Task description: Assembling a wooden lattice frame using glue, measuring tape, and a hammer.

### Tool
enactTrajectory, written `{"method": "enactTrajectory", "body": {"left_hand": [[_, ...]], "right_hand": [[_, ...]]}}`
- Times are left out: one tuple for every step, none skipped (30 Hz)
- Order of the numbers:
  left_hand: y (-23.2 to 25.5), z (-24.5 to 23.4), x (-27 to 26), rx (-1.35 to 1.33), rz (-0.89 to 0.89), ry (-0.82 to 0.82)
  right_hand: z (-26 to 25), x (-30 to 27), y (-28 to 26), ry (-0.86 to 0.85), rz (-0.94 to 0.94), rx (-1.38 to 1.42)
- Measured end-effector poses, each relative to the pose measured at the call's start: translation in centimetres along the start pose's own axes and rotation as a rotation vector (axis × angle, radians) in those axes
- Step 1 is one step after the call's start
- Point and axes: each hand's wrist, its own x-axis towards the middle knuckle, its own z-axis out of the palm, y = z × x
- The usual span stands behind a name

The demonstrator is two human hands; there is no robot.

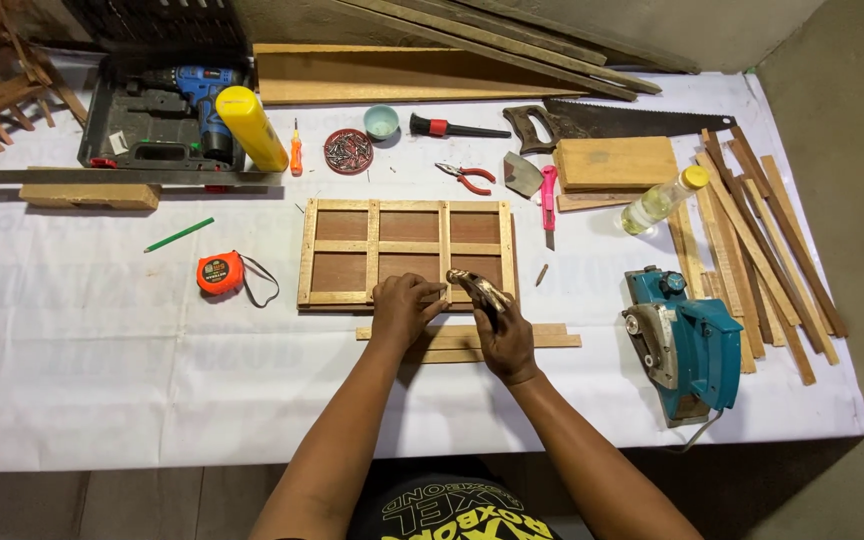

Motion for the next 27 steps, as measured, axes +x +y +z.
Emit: {"method": "enactTrajectory", "body": {"left_hand": [[0.1,-0.2,0.0,0.001,-0.001,-0.001],[0.3,-0.3,-0.1,-0.008,0.008,0.011],[0.4,-0.5,-0.2,-0.017,0.016,0.024],[0.7,-0.9,-0.1,-0.016,0.014,0.024],[1.1,-1.4,0.2,-0.011,-0.008,-0.005],[1.5,-1.8,0.4,-0.005,-0.031,-0.034],[1.3,-1.4,0.7,-0.004,-0.026,-0.033],[1.0,-1.0,1.0,0.038,-0.018,-0.034],[0.7,-0.6,1.1,0.081,-0.012,-0.037],[0.9,-0.4,1.2,0.083,-0.010,-0.038],[1.0,-0.3,1.3,0.098,0.006,-0.010],[1.1,-0.2,1.4,0.113,0.022,0.019],[1.7,-0.8,1.5,0.113,0.021,0.019],[2.3,-1.4,1.7,0.129,-0.039,-0.021],[3.0,-2.0,1.7,0.145,-0.100,-0.061],[2.7,-1.6,1.8,0.145,-0.102,-0.061],[2.5,-1.3,2.0,0.115,-0.110,-0.060],[2.2,-1.0,2.1,0.085,-0.117,-0.059],[2.2,-1.0,2.2,0.083,-0.115,-0.060],[2.2,-1.0,2.2,0.077,-0.116,-0.096],[2.2,-1.0,2.3,0.071,-0.118,-0.129],[2.5,-1.2,2.4,0.069,-0.117,-0.129],[2.7,-1.5,2.4,0.075,-0.129,-0.173],[2.9,-1.8,2.5,0.081,-0.142,-0.217],[3.1,-2.1,2.5,0.081,-0.140,-0.215],[3.2,-2.4,2.6,0.075,-0.137,-0.210],[3.4,-2.6,2.5,0.069,-0.134,-0.205]], "right_hand": [[0.1,-0.2,0.3,0.000,0.001,0.001],[0.3,-0.4,0.6,0.033,-0.047,-0.037],[0.4,-0.6,0.9,0.066,-0.098,-0.075],[0.4,-0.5,1.0,0.065,-0.098,-0.074],[0.3,-0.3,1.1,0.015,0.049,-0.131],[0.2,0.0,1.2,-0.036,0.196,-0.188],[-0.1,0.3,0.7,-0.031,0.194,-0.188],[-0.4,0.7,0.2,-0.044,0.202,-0.208],[-0.6,0.9,-0.4,-0.060,0.212,-0.227],[-0.3,0.6,0.2,-0.057,0.213,-0.226],[0.0,0.3,0.9,-0.083,0.240,-0.233],[0.4,0.1,1.5,-0.109,0.266,-0.240],[0.6,-0.1,1.6,-0.110,0.266,-0.240],[0.8,-0.3,1.7,-0.130,0.283,-0.267],[1.0,-0.5,1.9,-0.151,0.300,-0.294],[1.0,-0.5,1.5,-0.153,0.300,-0.293],[1.1,-0.5,1.1,-0.152,0.309,-0.290],[1.1,-0.5,0.6,-0.151,0.317,-0.287],[1.0,-0.5,0.5,-0.150,0.319,-0.290],[0.9,-0.6,0.4,-0.124,0.315,-0.268],[0.8,-0.5,0.3,-0.100,0.308,-0.246],[0.9,-0.7,0.6,-0.099,0.308,-0.247],[0.9,-0.8,0.8,-0.105,0.313,-0.269],[0.9,-0.9,1.1,-0.110,0.319,-0.290],[0.9,-0.8,1.0,-0.108,0.317,-0.291],[0.8,-0.7,0.9,-0.136,0.344,-0.296],[0.8,-0.7,0.9,-0.164,0.371,-0.300]]}}
